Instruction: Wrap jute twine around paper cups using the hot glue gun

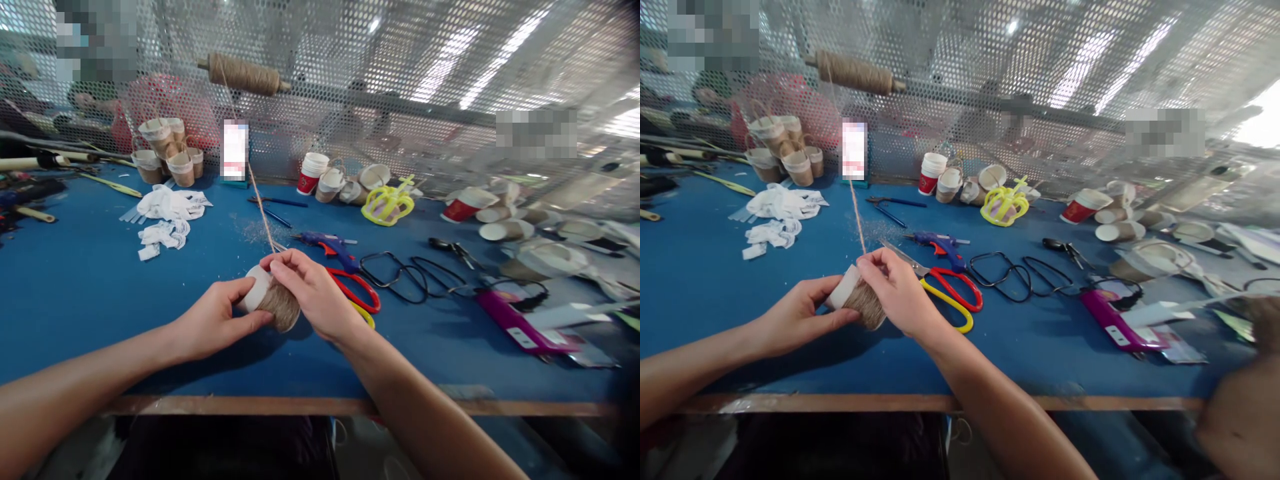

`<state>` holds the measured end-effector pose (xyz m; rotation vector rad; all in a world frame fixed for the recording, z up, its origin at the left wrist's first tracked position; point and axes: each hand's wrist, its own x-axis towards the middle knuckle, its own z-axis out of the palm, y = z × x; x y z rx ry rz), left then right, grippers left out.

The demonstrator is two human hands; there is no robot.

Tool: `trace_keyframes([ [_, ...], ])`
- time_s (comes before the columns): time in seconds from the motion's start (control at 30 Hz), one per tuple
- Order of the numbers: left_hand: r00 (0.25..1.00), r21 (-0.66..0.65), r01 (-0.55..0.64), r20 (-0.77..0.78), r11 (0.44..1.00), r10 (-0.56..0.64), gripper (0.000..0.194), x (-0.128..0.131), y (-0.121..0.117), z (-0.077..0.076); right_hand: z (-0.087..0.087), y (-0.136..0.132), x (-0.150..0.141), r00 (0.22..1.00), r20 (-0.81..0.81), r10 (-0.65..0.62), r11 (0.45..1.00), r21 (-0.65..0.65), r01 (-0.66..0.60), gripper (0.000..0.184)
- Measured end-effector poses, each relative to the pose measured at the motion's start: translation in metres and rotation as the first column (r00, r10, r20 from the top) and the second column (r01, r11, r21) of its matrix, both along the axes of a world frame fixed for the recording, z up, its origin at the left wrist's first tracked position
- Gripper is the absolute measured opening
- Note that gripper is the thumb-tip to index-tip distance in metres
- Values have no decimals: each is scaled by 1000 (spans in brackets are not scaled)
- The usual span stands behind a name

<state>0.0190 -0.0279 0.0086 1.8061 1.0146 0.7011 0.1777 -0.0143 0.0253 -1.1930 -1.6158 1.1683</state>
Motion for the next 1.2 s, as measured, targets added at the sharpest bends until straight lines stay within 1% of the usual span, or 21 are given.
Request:
trace_keyframes([
  [0.1,1000,20,11,19,1000,-11,20,0,-1,-1,-1,0,0,1000,13,-14,1000,9,14,18],
  [0.23,999,12,15,39,1000,-16,21,0,0,-4,-4,-1,0,993,120,-11,996,85,1,17],
  [0.33,998,-41,21,66,999,-19,24,0,0,-3,-6,-2,-1,984,177,-36,985,172,5,14],
  [0.43,989,-131,77,134,988,-60,29,1,0,3,-7,-2,-2,979,199,-41,980,201,0,13],
  [0.5,979,-194,112,188,975,-75,28,1,1,8,-8,-2,-3,976,216,-30,975,221,-19,12],
  [0.6,977,-243,88,209,966,-36,22,0,3,12,-11,-3,-4,966,256,-38,952,302,-43,8],
  [0.7,986,-241,43,165,970,-3,21,0,5,11,-13,-5,-5,958,283,-55,929,365,-55,7],
  [0.77,989,-240,34,148,970,2,22,0,5,9,-14,-4,-5,957,287,-49,931,360,-60,7],
  [0.87,986,-248,43,168,968,-1,19,0,5,6,-12,2,-3,969,246,20,959,269,-88,8],
  [0.93,982,-251,55,187,966,-7,17,0,6,5,-6,10,-2,976,205,75,974,193,-115,11],
  [1.0,976,-259,70,217,963,-13,16,1,5,4,3,21,-3,980,181,87,981,158,-116,16],
  [1.07,965,-274,94,260,957,-20,16,2,5,3,17,36,-8,981,178,82,982,153,-110,19],
  [1.13,954,-287,127,296,950,-39,17,3,4,4,35,54,-18,975,187,117,981,130,-142,23],
  [1.2,949,-290,157,308,944,-63,18,3,3,6,52,74,-30,982,139,124,983,114,-141,24],
])
